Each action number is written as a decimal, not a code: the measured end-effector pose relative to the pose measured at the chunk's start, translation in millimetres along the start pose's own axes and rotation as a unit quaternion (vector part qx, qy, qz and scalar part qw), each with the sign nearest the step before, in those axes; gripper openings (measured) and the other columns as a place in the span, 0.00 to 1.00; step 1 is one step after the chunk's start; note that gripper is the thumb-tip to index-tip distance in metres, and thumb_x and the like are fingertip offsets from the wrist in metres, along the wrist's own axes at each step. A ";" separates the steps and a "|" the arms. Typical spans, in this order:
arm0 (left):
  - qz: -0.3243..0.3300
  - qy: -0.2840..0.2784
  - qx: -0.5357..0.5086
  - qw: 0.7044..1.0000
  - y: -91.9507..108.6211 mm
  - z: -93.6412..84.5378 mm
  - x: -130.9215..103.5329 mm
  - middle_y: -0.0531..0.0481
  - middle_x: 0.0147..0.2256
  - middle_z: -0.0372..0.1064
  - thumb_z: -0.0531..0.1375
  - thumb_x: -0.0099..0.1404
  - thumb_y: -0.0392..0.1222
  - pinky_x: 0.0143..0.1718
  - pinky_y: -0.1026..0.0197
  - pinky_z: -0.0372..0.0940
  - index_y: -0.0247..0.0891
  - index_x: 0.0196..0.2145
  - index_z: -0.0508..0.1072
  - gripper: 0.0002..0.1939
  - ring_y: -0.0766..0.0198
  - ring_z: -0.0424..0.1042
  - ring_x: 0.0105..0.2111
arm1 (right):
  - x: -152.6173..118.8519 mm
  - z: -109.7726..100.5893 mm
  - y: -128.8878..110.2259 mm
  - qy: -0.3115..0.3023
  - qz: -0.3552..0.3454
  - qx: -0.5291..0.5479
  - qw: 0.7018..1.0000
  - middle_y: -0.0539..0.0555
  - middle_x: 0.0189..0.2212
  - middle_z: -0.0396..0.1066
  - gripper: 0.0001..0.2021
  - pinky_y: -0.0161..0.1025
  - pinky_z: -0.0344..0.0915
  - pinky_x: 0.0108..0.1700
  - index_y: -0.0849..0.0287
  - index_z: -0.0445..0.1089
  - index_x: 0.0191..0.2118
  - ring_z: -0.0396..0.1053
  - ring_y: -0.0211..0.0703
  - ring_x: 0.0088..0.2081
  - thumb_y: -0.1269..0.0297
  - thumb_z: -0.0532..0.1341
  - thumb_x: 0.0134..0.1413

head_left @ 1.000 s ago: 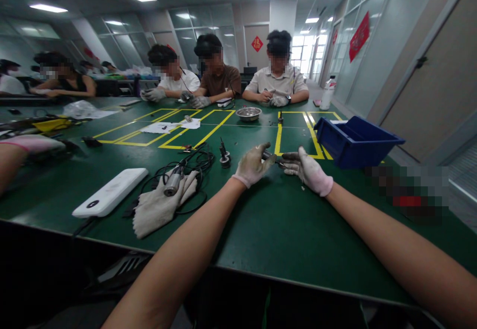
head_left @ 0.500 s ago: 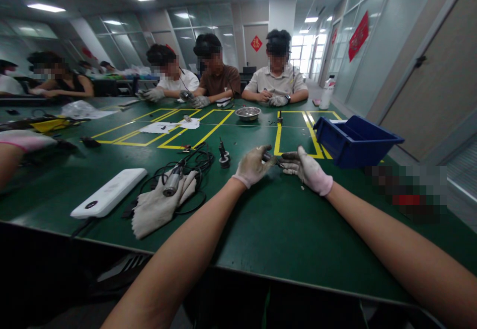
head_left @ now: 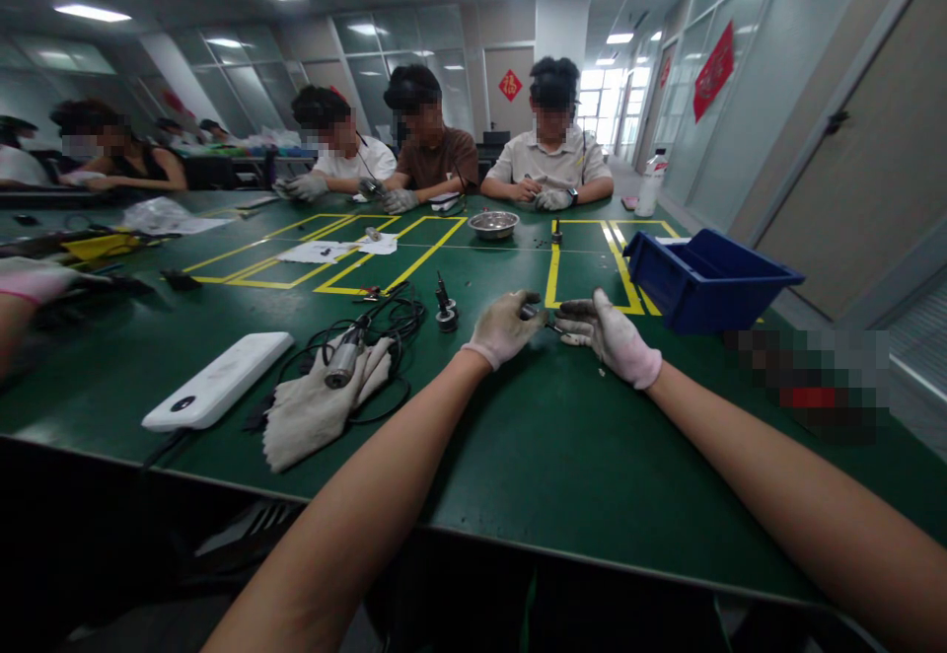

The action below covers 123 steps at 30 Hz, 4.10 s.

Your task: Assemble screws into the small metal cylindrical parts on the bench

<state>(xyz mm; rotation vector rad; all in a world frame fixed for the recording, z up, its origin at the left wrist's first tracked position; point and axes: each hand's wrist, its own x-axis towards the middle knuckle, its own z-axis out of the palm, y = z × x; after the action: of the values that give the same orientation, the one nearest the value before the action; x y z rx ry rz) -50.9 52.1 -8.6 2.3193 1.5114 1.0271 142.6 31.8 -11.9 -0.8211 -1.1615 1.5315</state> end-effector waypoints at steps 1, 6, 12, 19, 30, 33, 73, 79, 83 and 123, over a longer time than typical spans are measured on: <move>-0.005 -0.004 -0.007 1.000 -0.5 0.2 0.3 0.45 0.41 0.70 0.55 0.62 0.53 0.40 0.61 0.65 0.39 0.48 0.69 0.21 0.61 0.71 0.38 | 0.0 0.0 0.1 0.000 0.000 -0.001 1.000 0.66 0.47 0.68 0.29 0.44 0.70 0.40 0.63 0.67 0.45 0.70 0.49 0.45 0.42 0.44 0.59; -0.042 -0.046 -0.068 0.996 -7.8 2.1 1.7 0.48 0.40 0.72 0.56 0.61 0.53 0.39 0.62 0.66 0.41 0.46 0.70 0.20 0.62 0.72 0.38 | 1.7 -0.9 2.1 0.003 -0.001 -0.006 1.000 0.65 0.46 0.69 0.29 0.44 0.70 0.40 0.62 0.67 0.44 0.70 0.49 0.45 0.42 0.44 0.59; -0.080 -0.088 -0.081 0.990 -12.9 0.4 2.6 0.50 0.37 0.74 0.57 0.60 0.54 0.36 0.62 0.66 0.42 0.44 0.71 0.18 0.62 0.73 0.35 | 3.3 -1.3 3.1 0.004 0.005 -0.009 1.000 0.64 0.46 0.69 0.29 0.44 0.70 0.41 0.62 0.68 0.43 0.70 0.48 0.45 0.41 0.43 0.59; -0.013 -0.072 -0.027 0.997 -12.9 -0.6 -2.7 0.47 0.40 0.72 0.52 0.63 0.55 0.39 0.61 0.65 0.40 0.44 0.69 0.19 0.61 0.72 0.39 | 2.3 -0.4 2.2 0.004 0.002 -0.013 1.000 0.63 0.46 0.69 0.29 0.44 0.70 0.42 0.61 0.68 0.43 0.70 0.47 0.45 0.41 0.42 0.59; 0.004 -0.049 0.042 0.998 -14.1 1.7 -4.3 0.44 0.41 0.70 0.50 0.64 0.56 0.41 0.59 0.64 0.38 0.46 0.68 0.22 0.58 0.70 0.41 | 2.3 1.1 1.9 0.015 0.000 -0.016 1.000 0.64 0.46 0.69 0.30 0.45 0.69 0.42 0.60 0.68 0.43 0.70 0.49 0.46 0.40 0.42 0.58; 0.010 -0.059 0.029 0.998 -16.7 1.0 -3.5 0.45 0.40 0.71 0.52 0.62 0.58 0.40 0.60 0.64 0.40 0.47 0.68 0.23 0.59 0.70 0.40 | 0.7 2.0 0.6 0.013 -0.001 -0.014 1.000 0.64 0.47 0.69 0.30 0.46 0.69 0.42 0.61 0.69 0.43 0.69 0.49 0.46 0.41 0.43 0.59; -0.025 -0.091 -0.126 0.988 15.1 9.5 -11.7 0.49 0.39 0.74 0.62 0.54 0.49 0.37 0.63 0.63 0.41 0.44 0.73 0.20 0.60 0.72 0.38 | -7.5 3.9 -2.6 -0.022 -0.163 -0.289 0.943 0.55 0.43 0.72 0.18 0.42 0.66 0.48 0.59 0.70 0.46 0.70 0.43 0.44 0.55 0.61 0.52; 0.031 -0.109 -0.106 0.988 14.2 8.4 -12.7 0.49 0.42 0.73 0.60 0.57 0.47 0.39 0.62 0.64 0.42 0.50 0.70 0.22 0.60 0.72 0.40 | -8.8 5.1 0.0 0.007 -0.213 -0.375 0.902 0.54 0.42 0.72 0.15 0.41 0.65 0.48 0.57 0.72 0.44 0.70 0.42 0.43 0.57 0.58 0.54; 0.080 -0.079 -0.021 0.993 10.9 1.7 -8.2 0.47 0.47 0.71 0.61 0.57 0.49 0.45 0.59 0.64 0.42 0.51 0.69 0.24 0.57 0.70 0.46 | -9.0 2.4 0.9 0.122 -0.274 -0.461 0.835 0.53 0.41 0.71 0.13 0.40 0.64 0.47 0.57 0.74 0.40 0.69 0.42 0.43 0.57 0.59 0.53; -0.196 0.085 0.035 0.976 -88.9 -35.3 8.8 0.45 0.36 0.74 0.55 0.59 0.52 0.37 0.62 0.61 0.38 0.37 0.75 0.17 0.57 0.72 0.39 | 15.1 -37.7 3.4 0.288 -0.059 -0.706 0.645 0.67 0.42 0.65 0.29 0.52 0.59 0.44 0.65 0.63 0.48 0.63 0.60 0.45 0.47 0.60 0.45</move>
<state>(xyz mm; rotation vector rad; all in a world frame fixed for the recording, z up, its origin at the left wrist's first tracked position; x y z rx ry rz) -136.4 93.6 -22.9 1.8968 1.9965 1.0947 172.0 56.4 -25.9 -1.9702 -1.7145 -0.1567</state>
